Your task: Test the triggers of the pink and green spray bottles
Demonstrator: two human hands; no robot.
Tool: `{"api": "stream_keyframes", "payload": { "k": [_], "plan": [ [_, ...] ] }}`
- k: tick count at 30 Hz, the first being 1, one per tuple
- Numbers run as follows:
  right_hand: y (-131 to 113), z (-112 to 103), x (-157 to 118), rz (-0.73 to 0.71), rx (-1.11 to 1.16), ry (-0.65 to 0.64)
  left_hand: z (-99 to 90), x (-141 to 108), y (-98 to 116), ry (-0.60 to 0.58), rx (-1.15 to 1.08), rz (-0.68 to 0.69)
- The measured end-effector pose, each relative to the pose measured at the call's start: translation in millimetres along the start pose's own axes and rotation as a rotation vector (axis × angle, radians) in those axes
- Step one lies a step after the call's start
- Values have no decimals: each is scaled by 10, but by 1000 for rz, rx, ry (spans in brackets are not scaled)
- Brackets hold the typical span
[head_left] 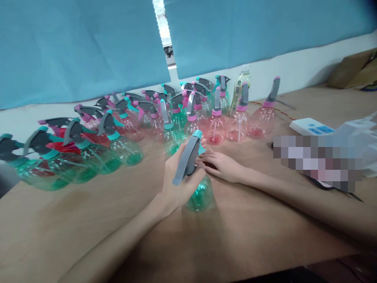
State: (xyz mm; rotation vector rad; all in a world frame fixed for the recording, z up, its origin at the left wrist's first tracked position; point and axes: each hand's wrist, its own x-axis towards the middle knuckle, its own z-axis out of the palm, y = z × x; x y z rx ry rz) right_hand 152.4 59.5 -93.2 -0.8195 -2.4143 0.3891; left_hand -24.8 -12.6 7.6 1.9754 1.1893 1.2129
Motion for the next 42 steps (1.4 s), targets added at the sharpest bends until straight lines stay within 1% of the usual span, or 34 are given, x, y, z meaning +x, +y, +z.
{"api": "stream_keyframes", "payload": {
  "k": [3,9,24,31,35,38,42],
  "plan": [
    [-7,-10,2,4,9,-4,-1,9,-1,-22,-10,5],
    [-10,-15,-2,12,4,-13,-5,28,4,-29,-28,26],
    [8,4,-6,1,-25,21,7,24,-13,-43,-47,29],
    [16,22,-6,7,-53,29,11,24,19,-12,-12,27],
    [16,16,-5,-2,-39,21,15,15,11,-18,-2,9],
    [7,3,-4,-4,-26,15,32,4,1,-19,-25,3],
    [-10,-9,-4,0,-13,31,55,-12,-9,21,-59,14]
  ]
}}
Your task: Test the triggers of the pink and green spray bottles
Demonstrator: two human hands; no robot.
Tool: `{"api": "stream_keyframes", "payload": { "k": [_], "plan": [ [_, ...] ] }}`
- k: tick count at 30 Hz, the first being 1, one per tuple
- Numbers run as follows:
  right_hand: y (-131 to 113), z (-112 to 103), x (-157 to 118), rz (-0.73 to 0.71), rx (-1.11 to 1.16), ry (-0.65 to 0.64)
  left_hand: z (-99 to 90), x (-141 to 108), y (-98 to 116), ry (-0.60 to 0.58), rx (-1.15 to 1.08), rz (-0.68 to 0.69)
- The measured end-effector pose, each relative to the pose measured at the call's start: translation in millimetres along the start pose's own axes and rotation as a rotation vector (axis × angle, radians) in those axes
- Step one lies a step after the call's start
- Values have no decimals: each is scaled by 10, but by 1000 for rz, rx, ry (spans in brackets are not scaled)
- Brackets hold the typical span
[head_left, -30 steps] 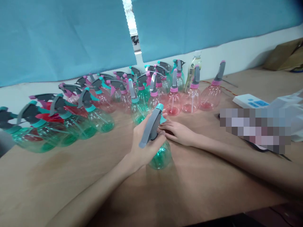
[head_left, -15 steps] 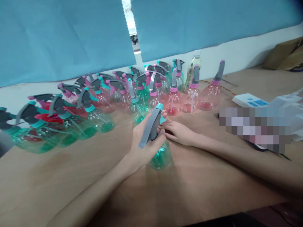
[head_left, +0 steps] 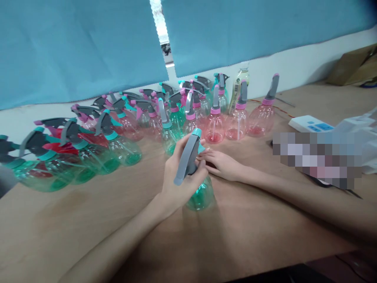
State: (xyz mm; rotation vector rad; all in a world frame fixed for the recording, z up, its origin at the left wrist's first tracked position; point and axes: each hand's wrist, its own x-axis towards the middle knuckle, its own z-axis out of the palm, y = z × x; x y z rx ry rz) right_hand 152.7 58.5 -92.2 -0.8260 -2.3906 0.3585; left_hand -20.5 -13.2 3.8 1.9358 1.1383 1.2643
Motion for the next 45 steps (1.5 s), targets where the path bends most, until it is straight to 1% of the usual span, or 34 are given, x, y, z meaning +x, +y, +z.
{"api": "stream_keyframes", "payload": {
  "k": [6,9,14,17,23,37,41,45],
  "plan": [
    [-2,-4,2,-8,-8,-5,-3,-4,-5,2,10,38],
    [0,-4,3,-11,-7,-9,-5,2,14,6,15,22],
    [5,2,4,0,-6,-11,-14,8,38,-38,0,-15],
    [13,11,3,5,-15,-15,-20,5,37,-21,16,-33],
    [33,29,-2,11,-17,-15,-19,6,19,-18,42,3],
    [6,-1,7,15,19,-24,-7,22,18,-34,-43,5],
    [5,-3,9,10,19,-18,-9,11,32,-27,-24,5],
    [4,-4,8,9,22,-22,-15,0,48,-15,45,-29]
  ]
}}
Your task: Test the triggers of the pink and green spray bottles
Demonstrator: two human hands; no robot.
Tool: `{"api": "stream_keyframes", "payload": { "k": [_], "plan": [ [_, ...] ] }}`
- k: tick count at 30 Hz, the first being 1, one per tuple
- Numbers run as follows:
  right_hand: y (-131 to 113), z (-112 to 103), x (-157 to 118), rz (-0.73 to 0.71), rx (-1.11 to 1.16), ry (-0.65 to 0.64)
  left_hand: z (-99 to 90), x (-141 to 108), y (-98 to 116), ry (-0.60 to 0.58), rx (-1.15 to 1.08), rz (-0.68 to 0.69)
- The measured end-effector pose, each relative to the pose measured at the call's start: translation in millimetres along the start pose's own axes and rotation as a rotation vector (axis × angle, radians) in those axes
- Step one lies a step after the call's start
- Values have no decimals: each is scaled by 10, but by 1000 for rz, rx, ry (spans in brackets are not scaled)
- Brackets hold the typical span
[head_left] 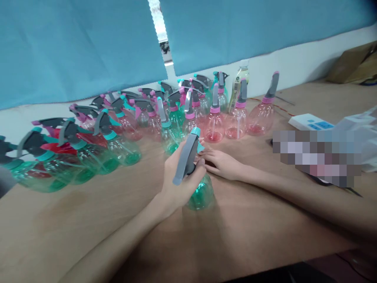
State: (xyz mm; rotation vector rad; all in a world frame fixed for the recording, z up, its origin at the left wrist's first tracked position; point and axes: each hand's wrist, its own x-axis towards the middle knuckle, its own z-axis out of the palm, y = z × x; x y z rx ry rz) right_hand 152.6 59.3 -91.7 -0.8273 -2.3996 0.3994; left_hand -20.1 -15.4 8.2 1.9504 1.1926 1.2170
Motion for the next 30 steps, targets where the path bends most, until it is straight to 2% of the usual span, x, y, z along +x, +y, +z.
{"api": "stream_keyframes", "payload": {
  "k": [23,30],
  "plan": [
    [-4,0,-10,5,-10,3,-4,42,-29,11,46,36],
    [-55,-36,-2,8,-35,16,-85,76,44,-69,3,86]
  ]
}}
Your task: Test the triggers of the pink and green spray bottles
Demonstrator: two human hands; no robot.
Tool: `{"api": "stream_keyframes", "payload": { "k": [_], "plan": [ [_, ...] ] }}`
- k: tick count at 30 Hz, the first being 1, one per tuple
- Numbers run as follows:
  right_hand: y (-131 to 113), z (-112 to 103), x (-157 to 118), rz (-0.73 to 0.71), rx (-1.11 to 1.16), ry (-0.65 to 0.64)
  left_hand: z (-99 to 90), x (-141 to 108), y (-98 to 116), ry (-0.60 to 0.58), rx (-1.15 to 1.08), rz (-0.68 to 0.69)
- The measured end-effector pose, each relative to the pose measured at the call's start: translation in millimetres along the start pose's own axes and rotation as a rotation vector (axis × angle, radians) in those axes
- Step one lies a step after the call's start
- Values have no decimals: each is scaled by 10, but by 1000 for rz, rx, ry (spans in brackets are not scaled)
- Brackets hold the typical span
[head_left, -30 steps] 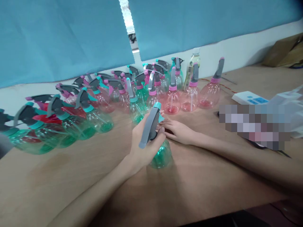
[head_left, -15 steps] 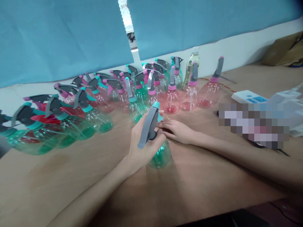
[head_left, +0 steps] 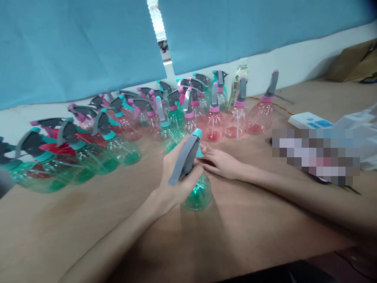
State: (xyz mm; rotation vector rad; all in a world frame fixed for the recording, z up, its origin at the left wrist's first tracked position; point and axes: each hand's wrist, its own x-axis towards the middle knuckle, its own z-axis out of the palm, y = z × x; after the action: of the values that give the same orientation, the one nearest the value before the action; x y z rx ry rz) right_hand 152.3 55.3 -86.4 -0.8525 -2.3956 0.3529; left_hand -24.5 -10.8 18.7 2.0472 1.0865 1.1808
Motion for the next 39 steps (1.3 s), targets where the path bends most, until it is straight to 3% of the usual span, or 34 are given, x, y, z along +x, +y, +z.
{"api": "stream_keyframes", "payload": {
  "k": [6,16,23,29,33,39],
  "plan": [
    [15,12,6,12,-2,-23,-8,19,11,3,-42,79],
    [29,9,-4,-2,26,-29,29,-53,-80,50,-9,-61],
    [44,-12,0,-2,-27,-59,90,-60,-79,103,33,-67],
    [-139,-305,-56,116,-140,-201,92,-64,-71,140,61,-33],
    [-292,-598,-158,170,-35,-343,109,-75,-93,138,-68,9],
    [-600,-764,-193,154,172,-311,85,-86,-121,165,-43,-25]
  ]
}}
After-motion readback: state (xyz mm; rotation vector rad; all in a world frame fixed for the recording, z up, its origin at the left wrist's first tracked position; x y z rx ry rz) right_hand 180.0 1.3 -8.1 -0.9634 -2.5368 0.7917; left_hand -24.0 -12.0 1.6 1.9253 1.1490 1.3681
